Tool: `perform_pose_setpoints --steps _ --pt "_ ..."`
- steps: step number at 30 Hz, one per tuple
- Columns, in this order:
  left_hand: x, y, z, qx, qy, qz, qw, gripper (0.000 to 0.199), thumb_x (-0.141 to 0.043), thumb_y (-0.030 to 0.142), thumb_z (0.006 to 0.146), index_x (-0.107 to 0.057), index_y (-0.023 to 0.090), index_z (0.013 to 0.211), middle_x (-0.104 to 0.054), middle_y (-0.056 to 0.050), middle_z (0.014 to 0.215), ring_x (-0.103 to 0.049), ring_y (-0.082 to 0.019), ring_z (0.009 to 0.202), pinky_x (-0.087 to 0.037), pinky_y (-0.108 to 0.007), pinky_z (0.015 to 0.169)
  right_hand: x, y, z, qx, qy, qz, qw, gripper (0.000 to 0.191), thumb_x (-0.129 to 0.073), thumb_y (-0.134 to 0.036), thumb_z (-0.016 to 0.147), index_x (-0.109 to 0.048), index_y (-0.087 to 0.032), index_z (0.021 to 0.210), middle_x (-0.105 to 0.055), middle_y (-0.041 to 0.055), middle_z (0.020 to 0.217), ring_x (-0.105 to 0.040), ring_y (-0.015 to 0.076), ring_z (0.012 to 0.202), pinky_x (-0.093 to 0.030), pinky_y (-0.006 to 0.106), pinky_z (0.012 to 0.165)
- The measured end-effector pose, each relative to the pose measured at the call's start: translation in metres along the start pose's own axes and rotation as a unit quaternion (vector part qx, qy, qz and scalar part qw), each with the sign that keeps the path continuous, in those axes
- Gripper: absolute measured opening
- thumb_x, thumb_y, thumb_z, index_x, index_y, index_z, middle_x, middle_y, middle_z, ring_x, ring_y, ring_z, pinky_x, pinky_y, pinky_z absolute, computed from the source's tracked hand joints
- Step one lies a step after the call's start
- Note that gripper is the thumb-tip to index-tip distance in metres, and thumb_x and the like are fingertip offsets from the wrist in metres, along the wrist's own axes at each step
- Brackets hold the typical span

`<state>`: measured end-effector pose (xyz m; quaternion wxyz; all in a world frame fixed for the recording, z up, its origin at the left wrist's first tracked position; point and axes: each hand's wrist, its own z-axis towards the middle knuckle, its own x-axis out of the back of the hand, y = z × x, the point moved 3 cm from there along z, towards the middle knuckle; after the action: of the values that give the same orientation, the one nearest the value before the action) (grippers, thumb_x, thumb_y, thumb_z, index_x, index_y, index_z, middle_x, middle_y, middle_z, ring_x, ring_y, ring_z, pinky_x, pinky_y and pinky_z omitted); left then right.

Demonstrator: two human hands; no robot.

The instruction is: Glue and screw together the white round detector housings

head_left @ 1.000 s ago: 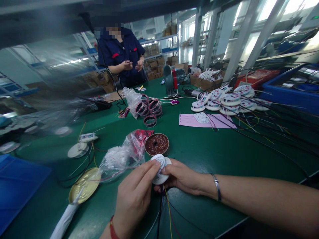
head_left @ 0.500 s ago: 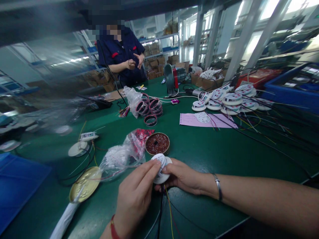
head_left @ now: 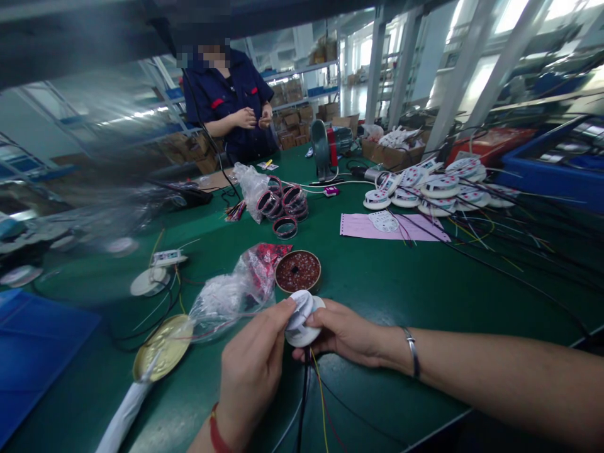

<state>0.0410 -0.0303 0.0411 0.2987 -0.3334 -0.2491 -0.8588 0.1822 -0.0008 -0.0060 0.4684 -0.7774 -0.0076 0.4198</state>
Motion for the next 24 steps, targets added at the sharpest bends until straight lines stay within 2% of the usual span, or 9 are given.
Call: perform_pose_setpoints --steps 14,24 --pt "-0.0044 -0.0008 -0.0015 -0.022 -0.033 0.002 0.999 0.039 -0.049 0.002 0.086 -0.055 0.015 0.122 -0.062 -0.007 0.12 -0.056 -0.012 0.112 -0.042 -0.022 0.099 0.0022 0.0014 0.0022 -0.001 0.001 0.009 1.0 0.034 -0.063 -0.032 0.066 -0.051 -0.015 0.093 -0.065 0.0033 0.075 -0.064 0.0144 0.064 -0.049 0.03 0.067" --pt "0.0002 0.0047 0.0048 -0.022 -0.051 -0.023 0.998 0.032 -0.054 0.009 0.085 -0.058 0.015 0.116 -0.063 -0.007 0.115 -0.056 -0.013 0.11 -0.045 -0.025 0.097 0.0014 0.0027 0.0006 0.027 -0.001 0.006 1.0 0.032 -0.061 -0.028 0.066 -0.055 -0.014 0.095 -0.065 0.0038 0.076 -0.06 0.0132 0.064 -0.048 0.028 0.064"
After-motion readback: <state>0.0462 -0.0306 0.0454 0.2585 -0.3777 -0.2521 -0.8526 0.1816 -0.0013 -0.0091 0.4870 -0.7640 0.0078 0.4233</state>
